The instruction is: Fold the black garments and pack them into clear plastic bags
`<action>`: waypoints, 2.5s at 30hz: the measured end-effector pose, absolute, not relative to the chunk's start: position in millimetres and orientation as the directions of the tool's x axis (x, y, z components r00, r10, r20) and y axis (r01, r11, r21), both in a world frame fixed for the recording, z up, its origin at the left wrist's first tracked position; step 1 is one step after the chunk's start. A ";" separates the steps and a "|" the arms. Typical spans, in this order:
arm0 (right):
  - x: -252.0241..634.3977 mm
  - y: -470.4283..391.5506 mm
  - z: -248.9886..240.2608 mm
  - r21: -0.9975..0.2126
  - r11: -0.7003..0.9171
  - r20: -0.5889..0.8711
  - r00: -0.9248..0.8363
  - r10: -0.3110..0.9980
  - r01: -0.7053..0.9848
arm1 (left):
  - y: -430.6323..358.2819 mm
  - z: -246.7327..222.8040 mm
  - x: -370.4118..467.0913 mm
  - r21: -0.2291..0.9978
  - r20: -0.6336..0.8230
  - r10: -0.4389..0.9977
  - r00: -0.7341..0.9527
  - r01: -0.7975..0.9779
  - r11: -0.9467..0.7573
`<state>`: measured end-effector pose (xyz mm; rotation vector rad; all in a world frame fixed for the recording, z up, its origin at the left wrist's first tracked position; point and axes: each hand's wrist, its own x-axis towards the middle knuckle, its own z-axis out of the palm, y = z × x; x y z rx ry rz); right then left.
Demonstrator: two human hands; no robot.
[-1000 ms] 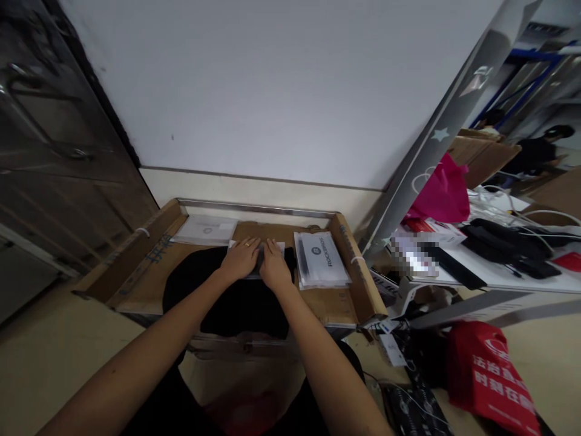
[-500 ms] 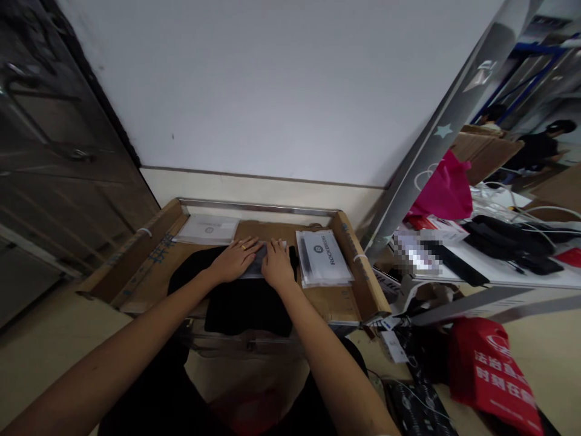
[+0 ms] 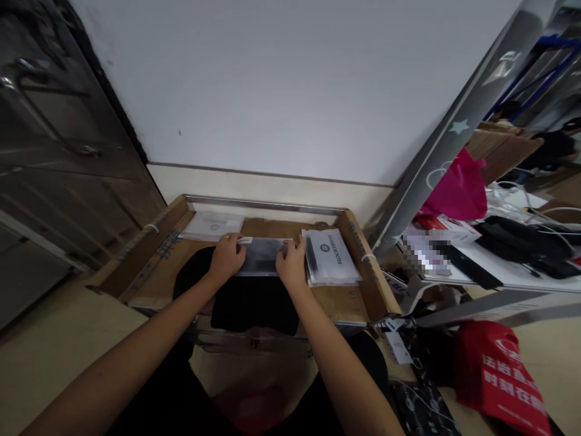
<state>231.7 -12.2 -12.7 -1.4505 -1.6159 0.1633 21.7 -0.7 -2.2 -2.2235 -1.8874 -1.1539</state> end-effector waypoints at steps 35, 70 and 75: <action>244.6 -13.3 10.5 -0.929 0.340 0.368 0.274 0.889 0.143 | 11.6 2.9 -6.4 0.953 0.052 0.995 -0.089 -0.292 -0.076; 231.6 -33.2 28.9 -0.834 -0.333 -0.178 -0.357 0.917 -0.440 | 13.5 16.4 -23.5 0.854 -0.057 0.995 -0.080 -0.521 0.008; 228.7 -46.8 31.9 -0.729 -0.256 -0.127 -0.243 0.962 -0.634 | 14.6 16.5 -21.9 0.758 -0.081 0.997 -0.007 -0.650 0.057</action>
